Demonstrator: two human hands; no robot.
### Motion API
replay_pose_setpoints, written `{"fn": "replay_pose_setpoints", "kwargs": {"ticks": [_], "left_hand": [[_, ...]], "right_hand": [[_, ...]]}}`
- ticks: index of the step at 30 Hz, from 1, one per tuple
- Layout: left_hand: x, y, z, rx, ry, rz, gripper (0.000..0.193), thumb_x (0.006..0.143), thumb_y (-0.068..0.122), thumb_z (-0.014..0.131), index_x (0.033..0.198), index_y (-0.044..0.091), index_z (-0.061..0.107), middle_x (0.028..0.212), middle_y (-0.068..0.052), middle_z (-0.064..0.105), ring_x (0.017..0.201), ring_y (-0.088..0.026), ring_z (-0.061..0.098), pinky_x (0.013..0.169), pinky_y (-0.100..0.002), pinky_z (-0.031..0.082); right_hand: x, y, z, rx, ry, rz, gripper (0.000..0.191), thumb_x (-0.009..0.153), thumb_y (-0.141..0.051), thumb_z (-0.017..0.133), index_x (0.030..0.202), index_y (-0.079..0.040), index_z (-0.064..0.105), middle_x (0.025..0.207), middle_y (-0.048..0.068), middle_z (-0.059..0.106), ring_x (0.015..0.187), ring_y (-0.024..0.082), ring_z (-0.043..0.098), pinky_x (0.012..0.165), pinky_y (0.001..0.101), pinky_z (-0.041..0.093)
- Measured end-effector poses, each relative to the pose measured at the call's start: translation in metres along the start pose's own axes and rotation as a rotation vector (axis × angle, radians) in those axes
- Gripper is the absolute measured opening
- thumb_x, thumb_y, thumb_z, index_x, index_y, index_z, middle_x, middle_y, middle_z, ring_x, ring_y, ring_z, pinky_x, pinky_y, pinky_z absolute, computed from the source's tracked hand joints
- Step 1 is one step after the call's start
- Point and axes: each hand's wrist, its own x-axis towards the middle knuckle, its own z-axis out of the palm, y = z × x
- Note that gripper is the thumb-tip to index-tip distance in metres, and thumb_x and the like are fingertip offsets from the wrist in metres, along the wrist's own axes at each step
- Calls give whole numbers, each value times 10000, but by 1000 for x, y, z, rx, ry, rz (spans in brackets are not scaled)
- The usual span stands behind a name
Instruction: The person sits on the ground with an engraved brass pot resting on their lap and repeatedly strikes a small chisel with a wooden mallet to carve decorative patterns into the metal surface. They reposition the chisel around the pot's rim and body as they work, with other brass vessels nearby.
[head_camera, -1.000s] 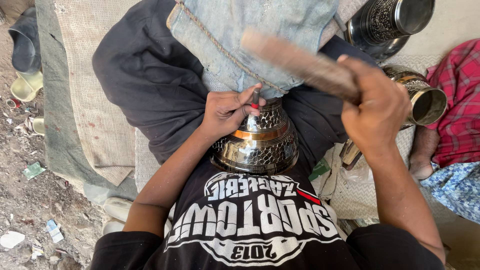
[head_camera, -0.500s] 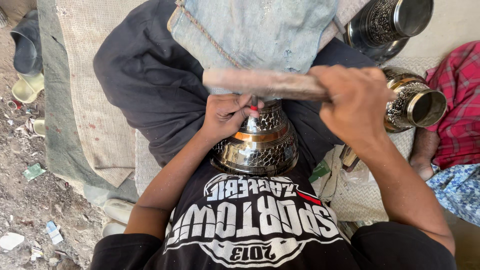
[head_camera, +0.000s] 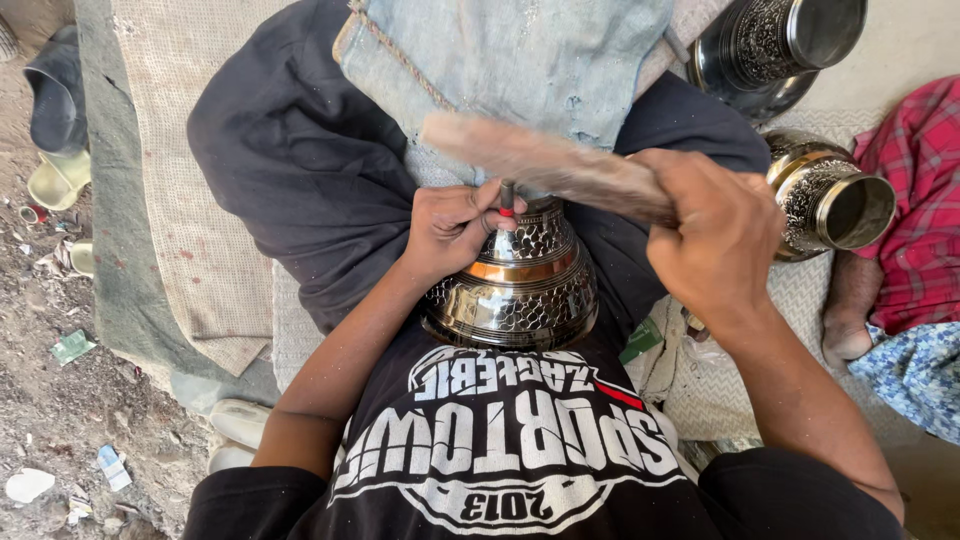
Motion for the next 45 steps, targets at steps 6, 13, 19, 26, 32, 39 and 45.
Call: {"fn": "replay_pose_setpoints", "kwargs": {"ticks": [6, 13, 19, 26, 32, 39, 45], "left_hand": [[-10, -10, -3, -28, 1, -26, 328, 949, -62, 745, 1224, 115, 717, 1022, -79, 789, 916, -153, 787, 844, -258, 641], [-13, -8, 0, -409, 119, -76, 476, 960, -124, 692, 1343, 157, 661, 1337, -112, 675, 1118, -176, 739, 995, -312, 635], [-5, 6, 0, -577, 188, -121, 490, 986, -71, 722, 1406, 157, 613, 1391, -75, 660, 1128, -177, 738, 998, -331, 649], [-2, 17, 1, 55, 61, -13, 458, 949, 69, 792, 1370, 0, 624, 997, -101, 792, 889, -130, 788, 799, -248, 635], [-4, 12, 4, 157, 87, 36, 248, 951, 121, 827, 1168, 55, 726, 969, -72, 795, 829, -109, 786, 725, -239, 612], [-6, 16, 6, 173, 97, 19, 449, 919, 148, 821, 1324, 18, 676, 932, -61, 788, 746, -107, 757, 666, -248, 581], [-5, 21, 7, 290, 88, -23, 464, 899, 160, 842, 1321, 45, 687, 877, -58, 790, 696, -108, 736, 623, -263, 550]], "right_hand": [[-32, -6, 0, -163, 74, -13, 368, 823, 13, 675, 1171, -104, 656, 991, 77, 690, 877, 294, 644, 817, 407, 416], [-58, 17, 8, -225, -5, 171, 447, 764, 53, 695, 1183, -102, 681, 1025, 113, 720, 904, 309, 654, 825, 406, 494], [-70, 46, 60, 543, 72, 413, 361, 920, 19, 820, 1179, -49, 578, 1067, 36, 680, 878, 72, 560, 802, 240, 476], [-47, 44, 42, 229, 36, 184, 369, 939, 66, 801, 1215, -32, 576, 1044, 75, 711, 964, 123, 666, 880, 273, 535], [7, 27, 3, 294, 99, 4, 391, 898, 65, 760, 1223, -63, 585, 1046, 37, 697, 962, 110, 694, 909, 250, 556], [39, -5, -32, -476, -117, -359, 484, 720, 163, 789, 1148, -56, 735, 966, 136, 770, 783, 249, 711, 669, 341, 532], [45, -16, -30, -367, -137, -284, 446, 744, 98, 727, 1160, -61, 723, 928, 157, 728, 836, 322, 723, 750, 392, 553]]}}
